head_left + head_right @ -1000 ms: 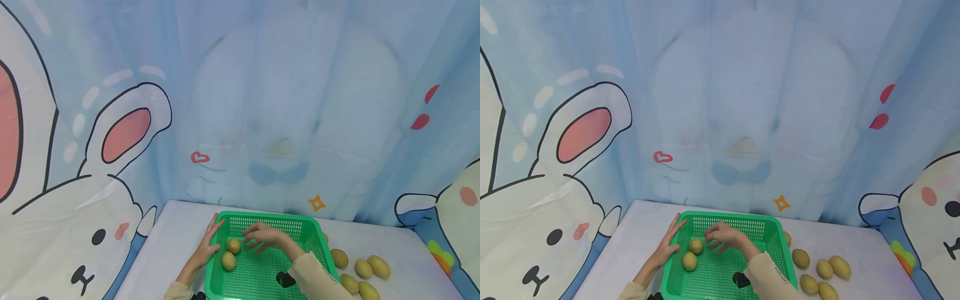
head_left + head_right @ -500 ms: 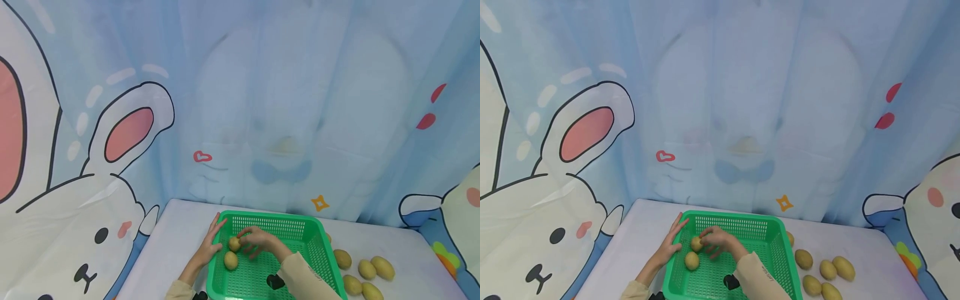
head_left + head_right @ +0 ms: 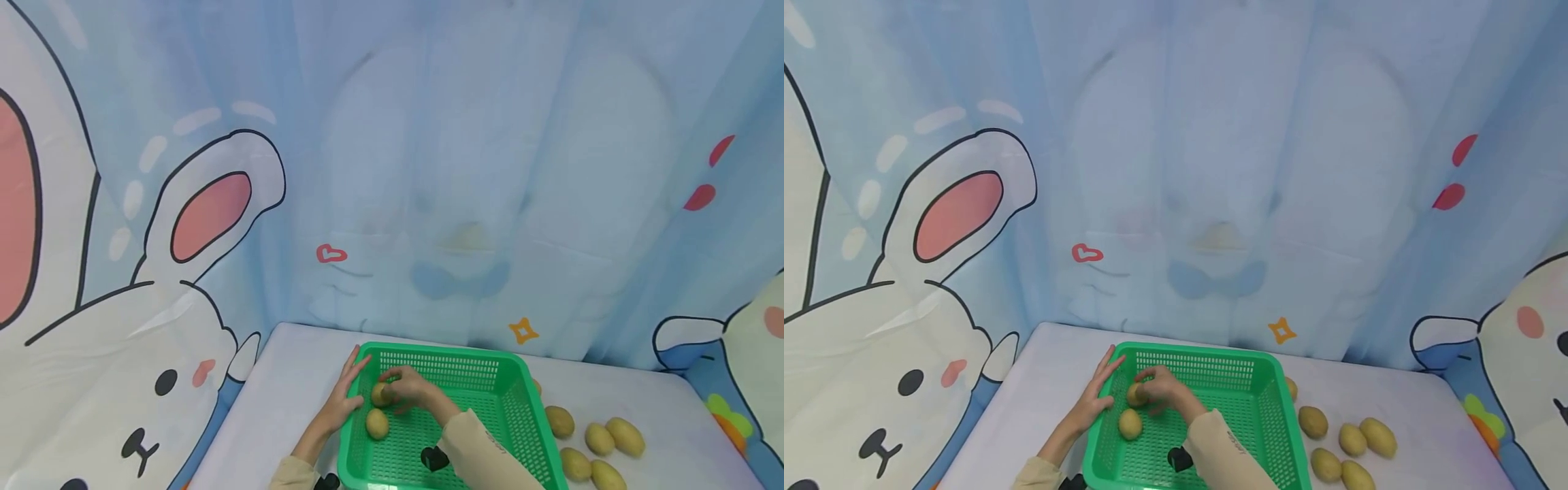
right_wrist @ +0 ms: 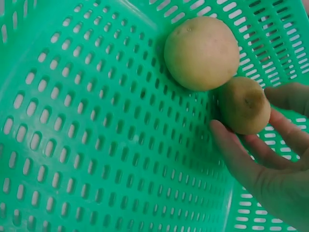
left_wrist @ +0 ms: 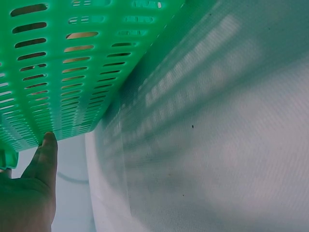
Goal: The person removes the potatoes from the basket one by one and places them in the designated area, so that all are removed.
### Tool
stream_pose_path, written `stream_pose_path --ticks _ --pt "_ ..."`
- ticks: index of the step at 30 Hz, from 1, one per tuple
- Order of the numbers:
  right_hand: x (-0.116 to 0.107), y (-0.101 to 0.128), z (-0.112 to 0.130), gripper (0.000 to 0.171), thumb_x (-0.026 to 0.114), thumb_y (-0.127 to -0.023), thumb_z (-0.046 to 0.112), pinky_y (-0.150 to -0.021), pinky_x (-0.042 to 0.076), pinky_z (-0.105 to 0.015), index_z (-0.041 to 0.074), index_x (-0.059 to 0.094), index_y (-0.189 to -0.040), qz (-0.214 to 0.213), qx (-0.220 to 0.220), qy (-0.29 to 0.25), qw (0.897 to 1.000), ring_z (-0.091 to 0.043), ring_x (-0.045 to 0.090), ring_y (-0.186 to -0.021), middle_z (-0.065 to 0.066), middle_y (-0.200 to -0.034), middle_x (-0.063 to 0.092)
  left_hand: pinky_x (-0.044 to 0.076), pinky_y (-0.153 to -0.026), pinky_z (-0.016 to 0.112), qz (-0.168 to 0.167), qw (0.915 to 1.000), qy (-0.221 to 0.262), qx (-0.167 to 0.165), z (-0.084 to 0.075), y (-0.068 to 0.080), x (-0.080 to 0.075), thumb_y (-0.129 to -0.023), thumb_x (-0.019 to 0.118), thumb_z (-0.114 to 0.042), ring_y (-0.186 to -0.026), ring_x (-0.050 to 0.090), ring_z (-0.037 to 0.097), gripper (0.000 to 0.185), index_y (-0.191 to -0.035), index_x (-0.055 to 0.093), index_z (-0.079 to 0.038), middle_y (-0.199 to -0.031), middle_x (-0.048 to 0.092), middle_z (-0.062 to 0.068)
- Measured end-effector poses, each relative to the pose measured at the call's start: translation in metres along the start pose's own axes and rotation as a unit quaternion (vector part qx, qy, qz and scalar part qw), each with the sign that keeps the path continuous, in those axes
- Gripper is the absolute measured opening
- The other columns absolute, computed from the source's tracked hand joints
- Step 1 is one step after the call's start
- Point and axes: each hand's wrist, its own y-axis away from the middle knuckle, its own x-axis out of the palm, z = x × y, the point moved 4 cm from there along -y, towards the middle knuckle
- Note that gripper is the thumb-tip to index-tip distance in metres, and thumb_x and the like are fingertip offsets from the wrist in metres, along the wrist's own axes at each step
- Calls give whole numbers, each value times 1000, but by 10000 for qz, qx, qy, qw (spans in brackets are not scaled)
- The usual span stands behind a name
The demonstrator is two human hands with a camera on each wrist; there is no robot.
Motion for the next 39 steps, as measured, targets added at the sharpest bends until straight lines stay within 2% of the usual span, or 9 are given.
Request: stream_pose_path --ticks 5,11,15,18,21,26,28,35,39 --pt "-2 -1 -3 42 62 -85 -3 -69 56 -50 -10 58 -126 -244 4 -10 9997 -32 62 -83 -21 -101 60 19 -102 68 3 10000 -67 20 -2 -3 4 -75 46 12 -146 -5 49 80 -153 28 4 -162 -5 23" --pt "-7 -2 -9 39 64 -84 -2 -66 57 -45 -9 61 -122 -224 -84 57 9997 -27 62 -73 -18 -95 61 19 -102 69 -19 9999 -138 73 -3 -5 5 -75 47 9 -146 -4 49 80 -153 29 3 -163 -3 23" --pt "-16 4 -8 41 65 -83 -1 -67 57 -46 -10 60 -123 -106 -143 19 9998 -28 64 -74 -18 -96 62 21 -101 68 -25 9999 -124 30 -1 -6 5 -74 48 9 -146 -2 50 81 -152 29 4 -162 -3 25" --pt "-27 10 -6 44 65 -84 0 -70 57 -48 -11 58 -126 16 -218 -61 9997 -32 67 -81 -19 -99 64 20 -103 67 -58 9999 -147 -22 0 -5 5 -73 48 9 -146 -3 49 82 -152 30 4 -162 -3 25" --pt "-43 17 -3 47 65 -85 1 -74 56 -51 -13 54 -129 123 -291 -136 9994 -39 68 -88 -20 -101 66 17 -105 67 -85 9999 -133 -71 -13 -4 4 -72 47 10 -147 -4 46 81 -152 31 5 -162 -3 24" --pt "-76 32 1 50 65 -88 3 -79 54 -53 -14 50 -132 278 -391 -119 9988 -44 66 -95 -20 -106 64 17 -105 67 -134 9997 -152 -112 -10 -3 2 -72 46 11 -148 -4 44 82 -152 31 3 -163 -3 19" --pt "-92 40 1 51 65 -88 5 -81 54 -54 -13 49 -133 301 -394 -65 9987 -44 66 -97 -20 -108 63 17 -105 67 -172 9996 -214 -42 2 -3 2 -73 46 9 -148 -4 42 82 -153 32 -1 -164 -2 17" --pt "-151 73 -10 54 64 -91 10 -84 53 -52 -11 47 -137 343 -241 -156 9990 -40 66 -99 -18 -111 63 17 -105 66 -201 9995 -247 -31 1 -1 2 -73 47 6 -149 -4 42 82 -153 32 -2 -164 -2 14" --pt "-190 98 -19 59 63 -95 15 -87 52 -51 -12 40 -141 367 -157 -283 9988 -39 65 -103 -18 -117 60 18 -104 66 -172 9996 -219 -16 1 0 2 -74 46 7 -148 -3 43 82 -154 31 -2 -164 -2 17"
